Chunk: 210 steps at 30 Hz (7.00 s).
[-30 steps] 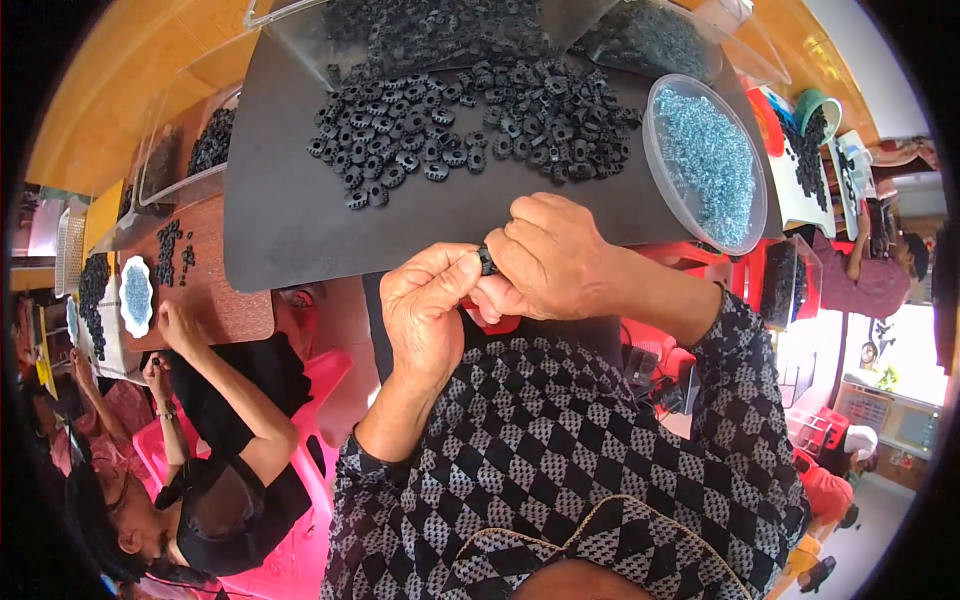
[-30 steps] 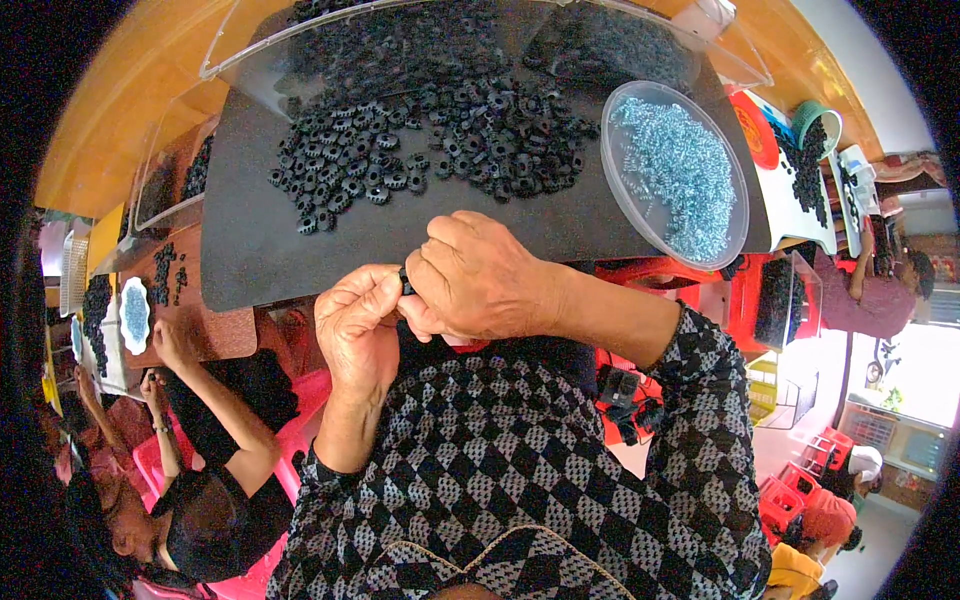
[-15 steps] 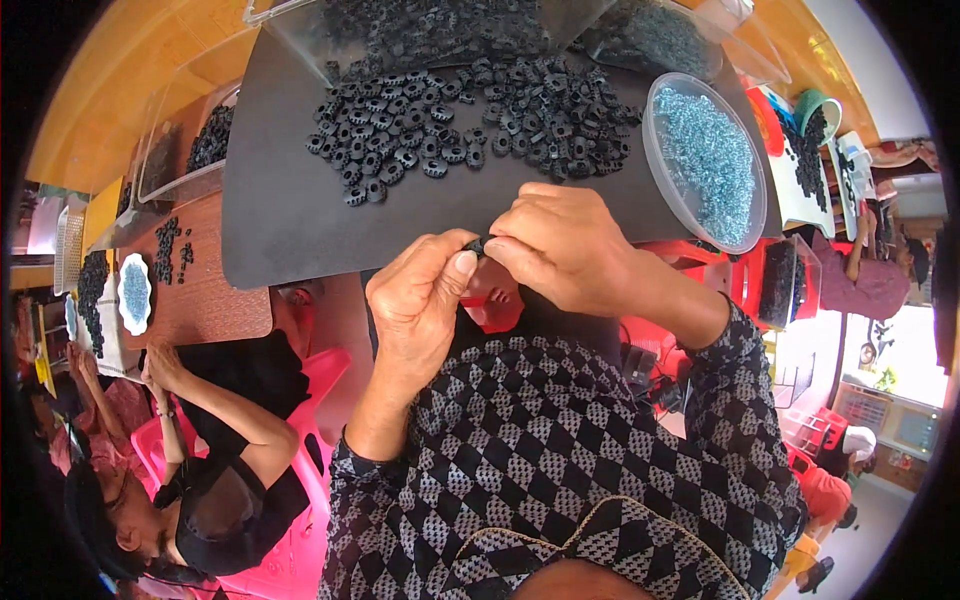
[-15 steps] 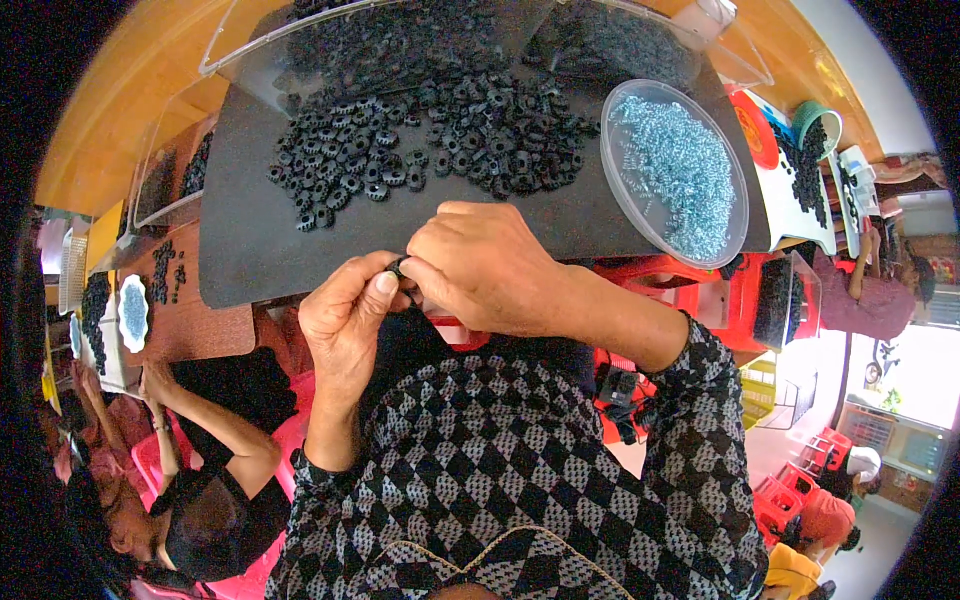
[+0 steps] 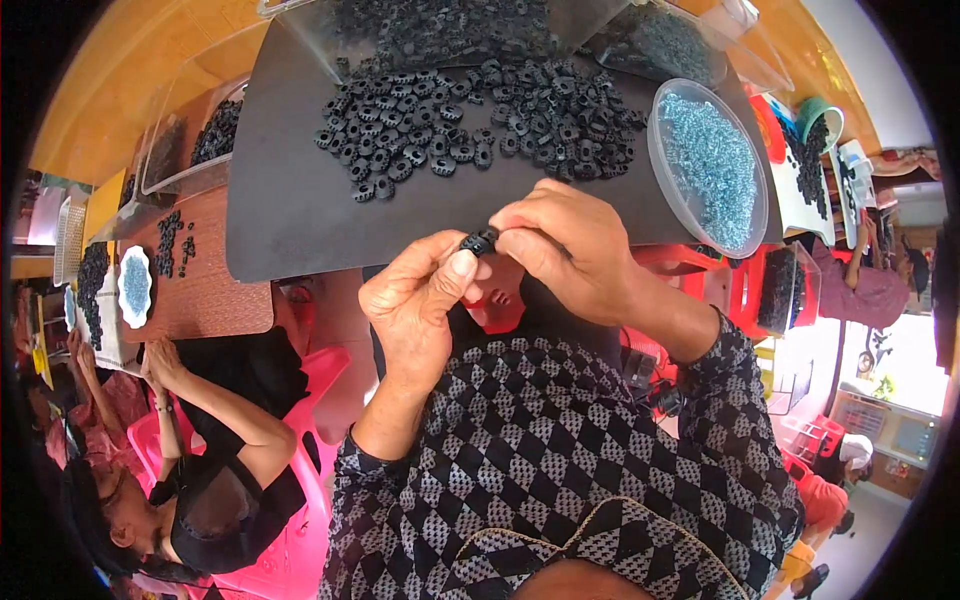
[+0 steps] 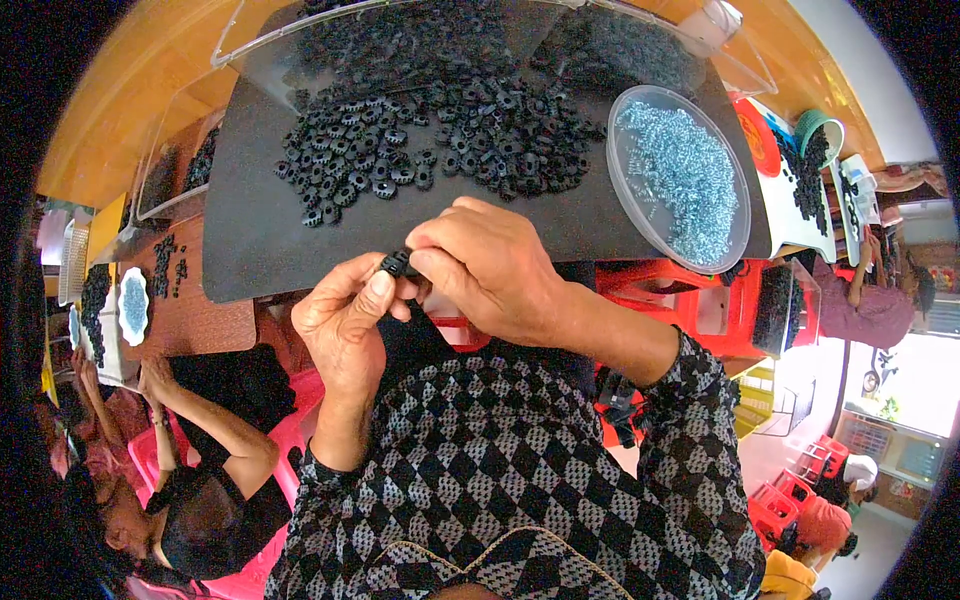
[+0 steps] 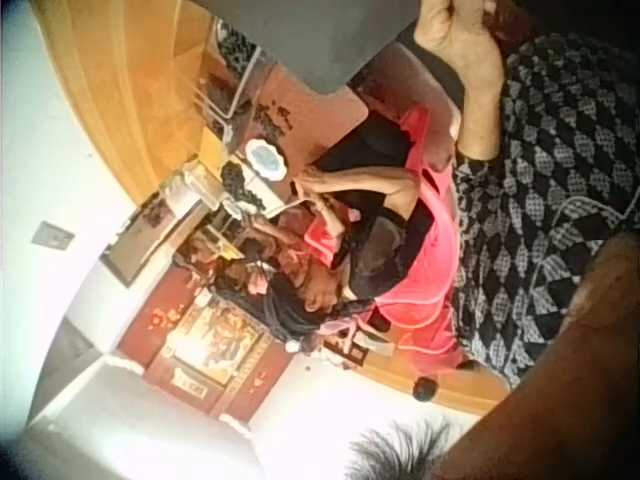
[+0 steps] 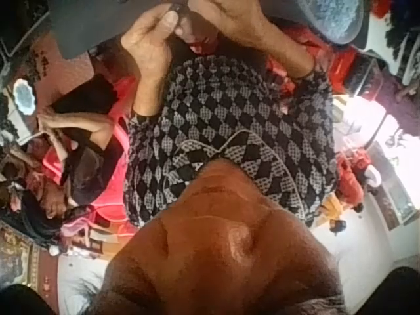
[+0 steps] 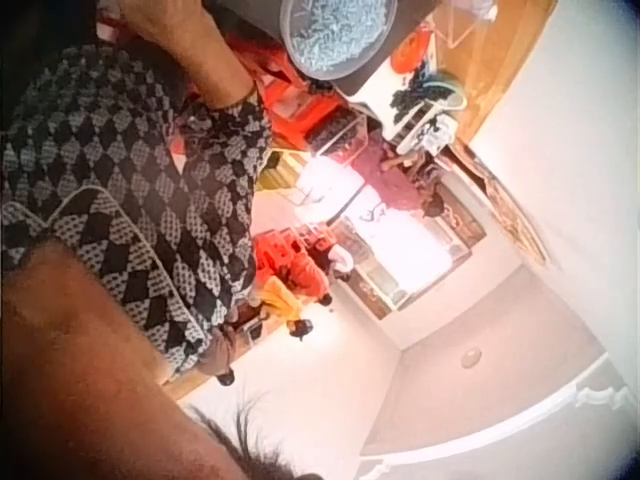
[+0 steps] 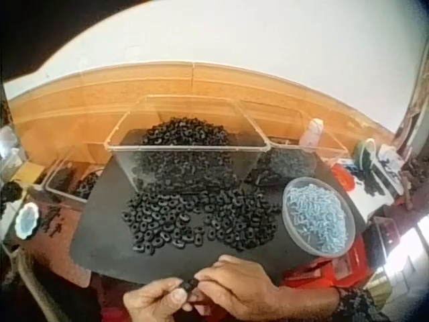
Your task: The person assembles small components by hand, picking up a black plastic part and inserting a small metal spring into it. They then pick up a small metal pin and push it into the assembly before setting the completed item aside.
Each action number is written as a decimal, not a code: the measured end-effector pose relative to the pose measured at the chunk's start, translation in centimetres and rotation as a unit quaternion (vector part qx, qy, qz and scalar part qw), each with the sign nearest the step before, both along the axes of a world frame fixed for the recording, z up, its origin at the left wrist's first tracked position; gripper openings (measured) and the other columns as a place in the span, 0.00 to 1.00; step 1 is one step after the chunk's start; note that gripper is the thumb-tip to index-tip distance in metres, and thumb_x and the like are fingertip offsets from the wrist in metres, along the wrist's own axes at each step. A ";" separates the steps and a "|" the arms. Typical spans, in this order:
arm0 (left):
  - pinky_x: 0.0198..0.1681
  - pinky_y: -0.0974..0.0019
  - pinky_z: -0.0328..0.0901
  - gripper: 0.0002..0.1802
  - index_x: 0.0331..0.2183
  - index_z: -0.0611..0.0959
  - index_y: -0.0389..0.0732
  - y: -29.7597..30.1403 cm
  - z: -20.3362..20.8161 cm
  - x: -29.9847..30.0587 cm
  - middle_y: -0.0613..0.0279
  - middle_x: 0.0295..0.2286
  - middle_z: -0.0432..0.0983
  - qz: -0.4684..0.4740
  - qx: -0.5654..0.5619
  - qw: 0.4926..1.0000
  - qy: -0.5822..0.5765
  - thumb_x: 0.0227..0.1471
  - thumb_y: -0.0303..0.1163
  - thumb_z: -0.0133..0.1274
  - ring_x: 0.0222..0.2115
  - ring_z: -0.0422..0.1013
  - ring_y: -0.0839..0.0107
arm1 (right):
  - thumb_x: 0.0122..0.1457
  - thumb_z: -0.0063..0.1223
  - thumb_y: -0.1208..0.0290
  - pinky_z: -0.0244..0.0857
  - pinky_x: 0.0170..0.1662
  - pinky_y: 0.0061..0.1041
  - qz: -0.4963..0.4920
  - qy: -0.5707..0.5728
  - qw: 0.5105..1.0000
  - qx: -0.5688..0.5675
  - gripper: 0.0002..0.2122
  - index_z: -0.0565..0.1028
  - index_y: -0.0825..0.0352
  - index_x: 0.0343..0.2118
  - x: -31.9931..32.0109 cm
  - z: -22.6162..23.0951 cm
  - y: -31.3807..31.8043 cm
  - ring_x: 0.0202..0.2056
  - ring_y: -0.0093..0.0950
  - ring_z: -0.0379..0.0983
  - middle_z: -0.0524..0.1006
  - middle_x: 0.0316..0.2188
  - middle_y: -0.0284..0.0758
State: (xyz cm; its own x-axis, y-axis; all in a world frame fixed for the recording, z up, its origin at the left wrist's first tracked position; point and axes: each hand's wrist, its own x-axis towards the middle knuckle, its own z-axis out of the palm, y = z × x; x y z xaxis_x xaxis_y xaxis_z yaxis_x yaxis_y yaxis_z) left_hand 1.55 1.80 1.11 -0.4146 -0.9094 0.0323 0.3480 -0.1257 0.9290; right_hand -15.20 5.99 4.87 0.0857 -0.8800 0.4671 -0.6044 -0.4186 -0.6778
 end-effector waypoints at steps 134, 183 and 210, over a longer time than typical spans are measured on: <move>0.36 0.75 0.65 0.09 0.33 0.80 0.29 -1.2 0.4 -2.0 0.64 0.30 0.76 -0.026 -0.003 1.000 -0.004 0.45 0.22 0.59 0.30 0.69 0.79 | 0.38 0.48 0.74 0.63 0.33 0.33 -0.064 0.316 0.929 -0.179 0.24 0.68 0.82 0.42 1.8 0.0 1.1 0.32 0.38 0.68 0.71 0.34 0.51; 0.29 0.78 0.62 0.11 0.36 0.80 0.31 -1.2 -0.3 -1.8 0.68 0.24 0.70 0.003 -0.094 0.995 -0.043 0.47 0.22 0.58 0.24 0.64 0.82 | 0.52 0.57 0.79 0.64 0.36 0.13 -0.072 -0.302 0.929 0.204 0.07 0.76 0.70 0.34 -0.1 1.2 -1.0 0.32 0.13 0.70 0.76 0.30 0.27; 0.26 0.78 0.61 0.10 0.33 0.80 0.31 -1.4 -0.4 -1.3 0.68 0.24 0.70 0.019 -0.175 0.978 -0.113 0.45 0.22 0.59 0.23 0.65 0.81 | 0.53 0.56 0.77 0.59 0.28 0.14 -0.095 -0.066 0.977 0.179 0.04 0.75 0.71 0.29 0.6 1.5 -1.1 0.26 0.11 0.64 0.72 0.23 0.25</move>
